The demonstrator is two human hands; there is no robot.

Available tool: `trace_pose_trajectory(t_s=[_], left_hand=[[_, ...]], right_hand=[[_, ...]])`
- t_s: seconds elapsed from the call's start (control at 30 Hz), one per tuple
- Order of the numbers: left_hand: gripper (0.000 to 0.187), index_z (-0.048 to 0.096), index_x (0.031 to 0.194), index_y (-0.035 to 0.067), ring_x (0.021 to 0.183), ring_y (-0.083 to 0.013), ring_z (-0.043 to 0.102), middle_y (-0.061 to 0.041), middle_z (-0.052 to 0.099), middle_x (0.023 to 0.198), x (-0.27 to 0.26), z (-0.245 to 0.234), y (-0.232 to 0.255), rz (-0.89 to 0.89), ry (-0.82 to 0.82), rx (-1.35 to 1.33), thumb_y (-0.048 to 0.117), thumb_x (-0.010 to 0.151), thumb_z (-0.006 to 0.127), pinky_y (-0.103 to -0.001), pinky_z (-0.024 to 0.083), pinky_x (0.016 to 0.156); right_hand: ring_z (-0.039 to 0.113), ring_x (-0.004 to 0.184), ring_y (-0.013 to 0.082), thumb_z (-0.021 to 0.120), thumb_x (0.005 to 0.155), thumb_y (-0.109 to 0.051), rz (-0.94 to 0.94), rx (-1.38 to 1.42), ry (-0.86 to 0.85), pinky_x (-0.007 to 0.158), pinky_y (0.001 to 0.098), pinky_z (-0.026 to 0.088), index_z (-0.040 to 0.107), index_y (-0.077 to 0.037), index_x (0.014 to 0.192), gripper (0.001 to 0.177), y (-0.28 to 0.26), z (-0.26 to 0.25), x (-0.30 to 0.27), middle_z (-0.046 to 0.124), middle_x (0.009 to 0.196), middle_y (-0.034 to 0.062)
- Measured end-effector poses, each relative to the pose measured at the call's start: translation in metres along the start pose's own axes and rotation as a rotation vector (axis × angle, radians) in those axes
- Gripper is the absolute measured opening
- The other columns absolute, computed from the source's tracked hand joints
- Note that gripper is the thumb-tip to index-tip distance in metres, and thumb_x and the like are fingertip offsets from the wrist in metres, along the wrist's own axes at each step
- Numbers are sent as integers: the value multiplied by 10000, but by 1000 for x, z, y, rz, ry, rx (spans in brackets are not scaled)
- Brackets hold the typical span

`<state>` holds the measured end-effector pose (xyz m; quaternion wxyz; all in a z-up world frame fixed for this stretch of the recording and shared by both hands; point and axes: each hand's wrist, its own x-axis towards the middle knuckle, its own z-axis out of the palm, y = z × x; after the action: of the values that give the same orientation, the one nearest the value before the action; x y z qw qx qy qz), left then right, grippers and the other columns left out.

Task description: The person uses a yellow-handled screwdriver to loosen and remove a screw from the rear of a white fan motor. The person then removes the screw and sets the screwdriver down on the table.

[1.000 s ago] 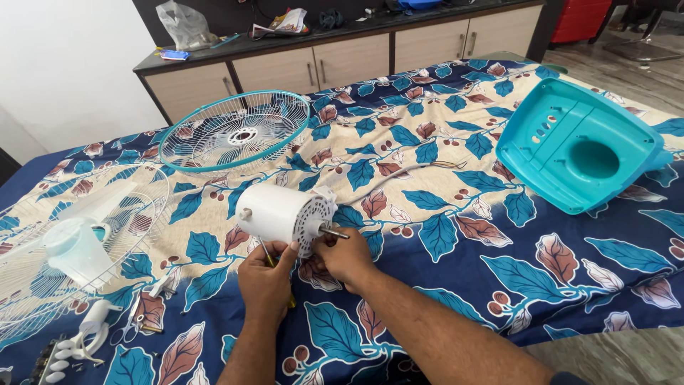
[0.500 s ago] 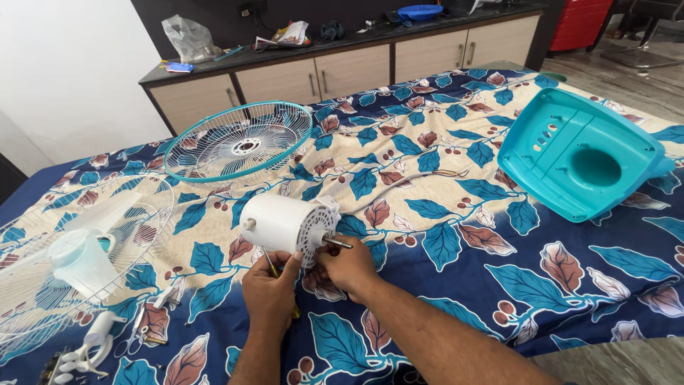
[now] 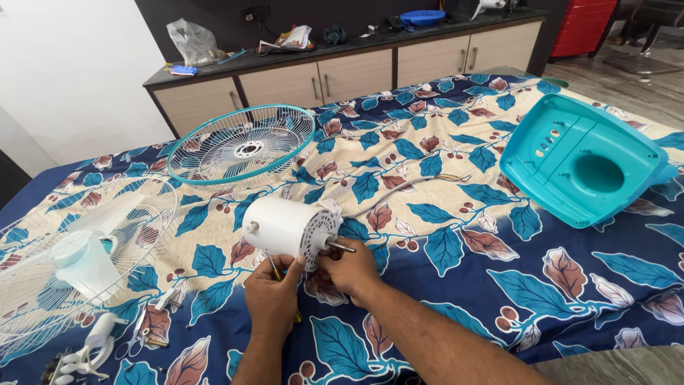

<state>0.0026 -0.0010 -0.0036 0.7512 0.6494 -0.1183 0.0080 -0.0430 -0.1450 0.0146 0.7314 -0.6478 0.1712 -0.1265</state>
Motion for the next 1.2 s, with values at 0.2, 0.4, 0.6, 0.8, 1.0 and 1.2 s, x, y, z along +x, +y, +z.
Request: trace_pose_trajectory(t_s=[0.2,0.4,0.6,0.8,1.0,1.2], left_hand=[[170,744,856,-14,584,-56,574,-12,698,715,-1,0,0,11,10,49,135,837,823,-208,429,518],[173,747,855,-14,585,-52,573,-9,698,710,0,2,-1,18,8,43,139,833,824,-209,433,522],[177,755,844,-14,586,-62,565,-15,697,702,0,-1,-4,9,30,102,138,818,842,-219,426,522],[184,710,897,14,586,-64,549,-6,648,723,7,-14,-3,6,166,-147,177,868,789,-223,419,525],[227,614,871,71,493,-92,456,-14,577,711,22,-66,28,-108,432,-321,259,967,697,-253,337,436],[248,596,872,74,515,-72,462,0,563,734,25,-139,45,-20,560,-307,259,1012,681,-223,349,456]], right_hand=[[688,660,160,699,866,-42,63,98,73,593,304,561,743,9,1015,164,10,3,8,738,835,87],[556,551,135,598,917,-150,173,108,-62,468,263,436,679,-61,938,123,28,-15,24,616,716,57],[593,599,136,624,934,-126,531,629,-353,500,215,449,632,-23,887,113,27,-21,14,641,760,60],[608,605,96,723,916,-152,286,234,-372,515,224,474,677,-101,928,69,12,23,-29,659,757,6],[660,701,62,767,880,-164,-360,-385,-477,655,239,549,738,-50,976,151,11,62,-49,747,841,51],[693,891,266,751,825,-155,-739,-736,-505,816,395,566,735,-70,936,141,29,104,-45,725,956,105]])
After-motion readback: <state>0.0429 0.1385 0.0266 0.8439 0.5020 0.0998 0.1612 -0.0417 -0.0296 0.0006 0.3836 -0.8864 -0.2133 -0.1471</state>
